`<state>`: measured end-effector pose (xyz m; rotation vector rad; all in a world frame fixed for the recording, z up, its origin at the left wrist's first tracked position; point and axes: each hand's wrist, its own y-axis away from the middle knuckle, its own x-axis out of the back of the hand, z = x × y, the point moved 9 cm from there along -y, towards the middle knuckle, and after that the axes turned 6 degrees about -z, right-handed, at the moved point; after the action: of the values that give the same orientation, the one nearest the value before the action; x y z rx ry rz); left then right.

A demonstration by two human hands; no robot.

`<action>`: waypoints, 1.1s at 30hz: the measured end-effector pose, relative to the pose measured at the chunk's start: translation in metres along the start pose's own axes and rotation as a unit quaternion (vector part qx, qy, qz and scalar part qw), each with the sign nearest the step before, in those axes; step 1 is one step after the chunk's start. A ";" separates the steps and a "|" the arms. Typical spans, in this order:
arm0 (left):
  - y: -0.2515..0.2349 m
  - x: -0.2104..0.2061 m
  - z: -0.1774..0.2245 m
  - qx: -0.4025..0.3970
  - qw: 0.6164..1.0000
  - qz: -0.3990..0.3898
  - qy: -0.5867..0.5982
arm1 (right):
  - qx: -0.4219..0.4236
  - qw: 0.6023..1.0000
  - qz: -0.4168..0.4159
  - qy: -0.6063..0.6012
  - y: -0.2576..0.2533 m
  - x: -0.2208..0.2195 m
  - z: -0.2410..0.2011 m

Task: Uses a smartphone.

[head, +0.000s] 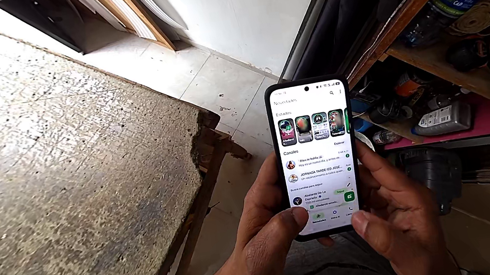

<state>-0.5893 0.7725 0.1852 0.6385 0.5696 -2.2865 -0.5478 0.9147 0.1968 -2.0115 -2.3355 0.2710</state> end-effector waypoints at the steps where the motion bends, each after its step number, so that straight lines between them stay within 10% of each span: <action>1: 0.000 0.000 0.000 0.000 1.000 0.000 0.002 | -0.005 1.000 -0.008 -0.005 0.000 -0.002 0.001; 33: 0.005 0.001 0.002 -0.012 1.000 0.002 0.005 | 0.010 1.000 -0.020 0.000 0.001 -0.013 0.001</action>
<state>-0.5865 0.7674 0.1853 0.6401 0.6003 -2.2704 -0.5449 0.9021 0.1970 -1.9545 -2.3604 0.2912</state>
